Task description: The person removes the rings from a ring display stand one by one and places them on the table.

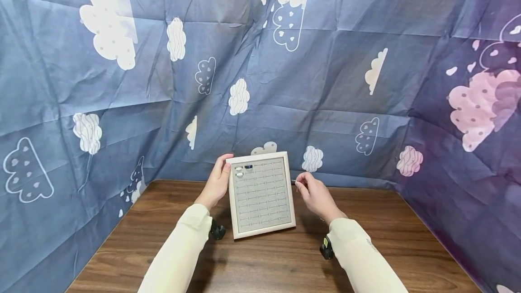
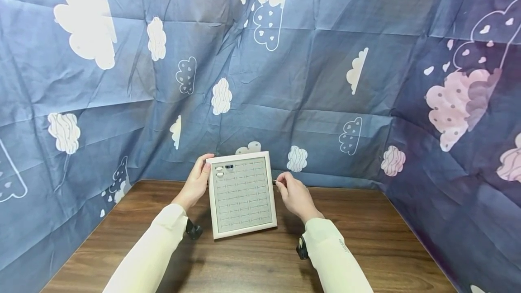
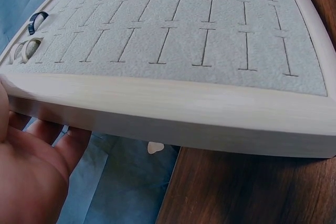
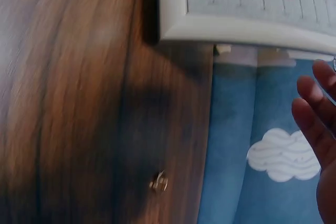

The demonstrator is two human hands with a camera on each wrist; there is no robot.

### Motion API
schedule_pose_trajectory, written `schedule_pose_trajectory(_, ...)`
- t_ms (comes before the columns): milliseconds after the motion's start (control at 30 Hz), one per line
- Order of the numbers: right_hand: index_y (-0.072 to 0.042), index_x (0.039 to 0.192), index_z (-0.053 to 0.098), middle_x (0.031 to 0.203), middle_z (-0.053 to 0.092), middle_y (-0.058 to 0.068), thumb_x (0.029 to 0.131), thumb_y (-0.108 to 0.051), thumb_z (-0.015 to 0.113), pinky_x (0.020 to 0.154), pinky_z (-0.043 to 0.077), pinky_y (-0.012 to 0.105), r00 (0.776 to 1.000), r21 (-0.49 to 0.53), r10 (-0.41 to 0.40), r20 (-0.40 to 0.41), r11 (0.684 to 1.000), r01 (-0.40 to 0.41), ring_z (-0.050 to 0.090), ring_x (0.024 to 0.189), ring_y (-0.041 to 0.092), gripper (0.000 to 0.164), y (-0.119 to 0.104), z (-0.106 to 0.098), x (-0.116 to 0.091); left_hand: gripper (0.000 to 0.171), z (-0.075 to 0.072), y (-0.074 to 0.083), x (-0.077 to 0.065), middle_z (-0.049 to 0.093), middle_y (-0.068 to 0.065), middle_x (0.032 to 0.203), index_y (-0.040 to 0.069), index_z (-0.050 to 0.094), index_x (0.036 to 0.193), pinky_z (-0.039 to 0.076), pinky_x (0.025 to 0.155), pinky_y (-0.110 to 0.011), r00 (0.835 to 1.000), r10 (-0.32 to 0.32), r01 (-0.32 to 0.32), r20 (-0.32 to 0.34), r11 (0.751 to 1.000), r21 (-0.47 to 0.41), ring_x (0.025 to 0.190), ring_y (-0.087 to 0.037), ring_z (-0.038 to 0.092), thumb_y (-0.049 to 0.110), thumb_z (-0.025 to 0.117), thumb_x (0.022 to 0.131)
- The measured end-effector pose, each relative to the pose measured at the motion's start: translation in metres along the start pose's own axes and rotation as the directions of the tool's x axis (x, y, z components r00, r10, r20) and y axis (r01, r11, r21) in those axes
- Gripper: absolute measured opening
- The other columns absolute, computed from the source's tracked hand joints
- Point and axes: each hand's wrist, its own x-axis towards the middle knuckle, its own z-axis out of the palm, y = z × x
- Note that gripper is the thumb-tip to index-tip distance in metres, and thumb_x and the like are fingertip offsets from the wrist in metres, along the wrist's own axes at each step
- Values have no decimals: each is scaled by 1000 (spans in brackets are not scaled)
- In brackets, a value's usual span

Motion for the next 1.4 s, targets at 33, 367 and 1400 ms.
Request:
schedule_pose_trajectory(33,-11,107,61,84,69,-5,110,-15,63,70,48,30,1000,-10,2,1,1000,-2,59,74,8,5,4,-1,-2,39,0,0,0,67,-26,128,9,43,156,51,98,-37,1000,-1,1,0,1000,0,106,-23,68,21,34,119)
schedule_pose_trajectory(367,-11,108,62,86,64,-2,107,-14,67,74,49,36,999,-106,35,16,994,-33,56,77,12,6,26,-13,-23,39,-1,2,1,67,-26,129,10,43,156,50,99,-37,1000,2,-2,3,1000,-7,109,-23,67,22,35,119)
schedule_pose_trajectory(1400,-18,101,66,76,61,-17,102,-14,72,65,45,25,980,-163,69,189,986,-38,50,66,-4,7,60,-36,-76,39,1,1,0,66,-28,129,10,43,156,52,92,-29,1000,-2,3,3,1000,-22,103,-18,68,21,34,120)
